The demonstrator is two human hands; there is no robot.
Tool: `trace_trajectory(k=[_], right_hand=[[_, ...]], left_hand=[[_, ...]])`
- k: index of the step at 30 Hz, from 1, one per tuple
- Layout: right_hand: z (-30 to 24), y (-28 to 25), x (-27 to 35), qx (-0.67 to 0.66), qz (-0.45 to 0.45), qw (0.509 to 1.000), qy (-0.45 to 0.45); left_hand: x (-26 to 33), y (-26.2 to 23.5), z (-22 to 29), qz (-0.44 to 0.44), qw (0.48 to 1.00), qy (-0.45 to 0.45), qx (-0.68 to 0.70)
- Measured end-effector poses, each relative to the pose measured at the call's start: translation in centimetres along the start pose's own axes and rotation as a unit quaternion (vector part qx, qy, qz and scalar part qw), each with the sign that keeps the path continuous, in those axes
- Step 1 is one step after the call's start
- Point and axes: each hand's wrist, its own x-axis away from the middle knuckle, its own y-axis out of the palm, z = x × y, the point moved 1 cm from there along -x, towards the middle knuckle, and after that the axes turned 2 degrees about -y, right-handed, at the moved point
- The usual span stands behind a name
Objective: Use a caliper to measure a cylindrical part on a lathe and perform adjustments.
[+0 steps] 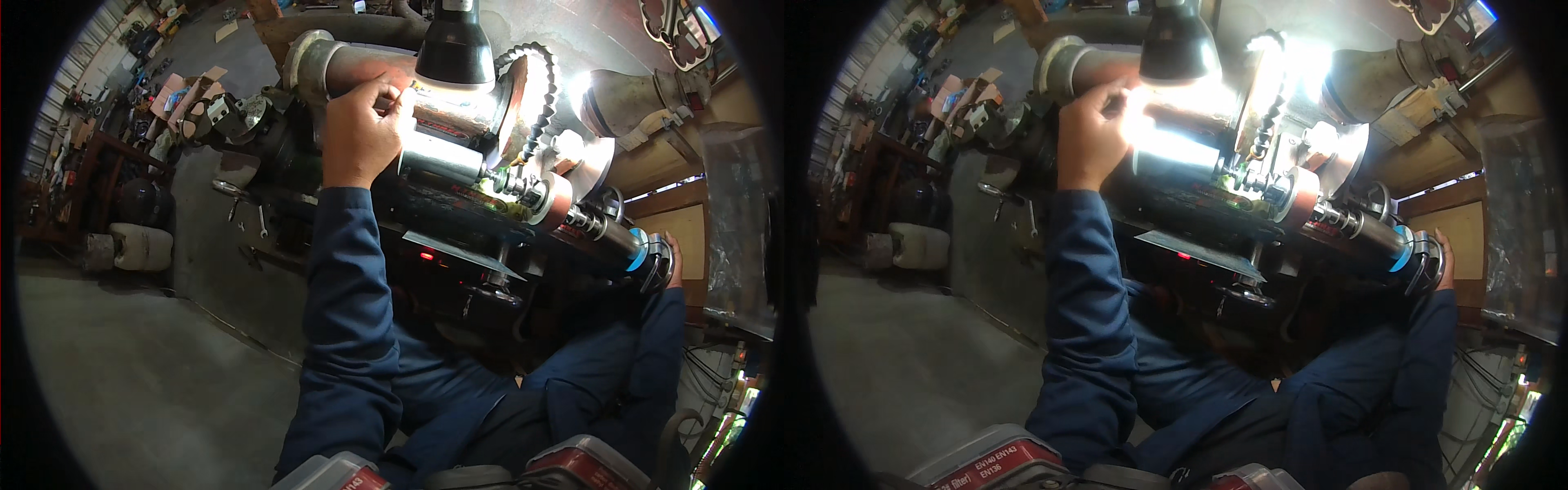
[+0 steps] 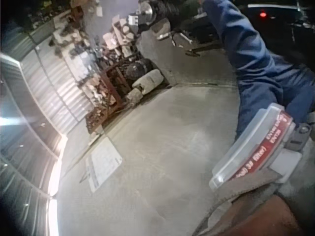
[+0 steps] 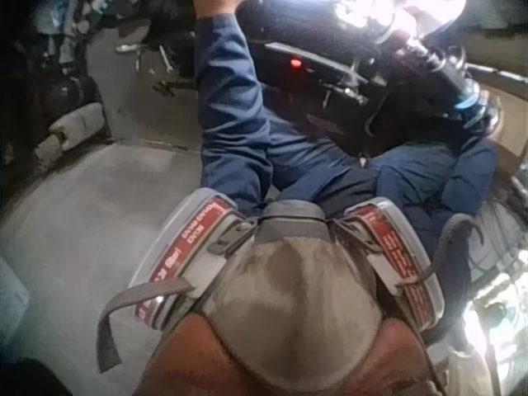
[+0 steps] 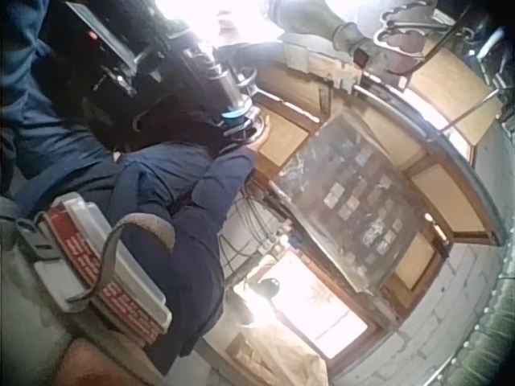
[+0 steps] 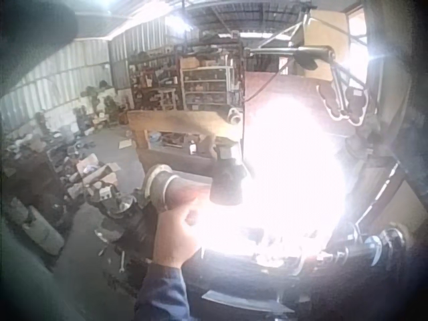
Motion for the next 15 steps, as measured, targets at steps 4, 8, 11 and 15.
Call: trace_trajectory(k=[4, 8, 11, 15], right_hand=[[2.5, 1.5, 2.9, -0.033, 0.135, 0.985, -0.102], [7.9, 2.7, 7.1, 0.005, 0.459, 0.851, -0.256], [14.3, 5.9, 9.5, 0.168, 0.172, 0.880, -0.409], [18.7, 27.3, 11.1, 0.432, -0.282, 0.811, -0.278]], left_hand=[[0.7, -1.1, -0.7, 0.168, 0.975, 0.009, 0.143], [2.0, -4.9, -2.7, 0.304, 0.940, -0.021, 0.152], [3.4, -7.3, -3.8, 0.333, 0.909, -0.090, 0.232], [7.6, -6.9, -3.9, 0.141, 0.912, -0.326, 0.206]])
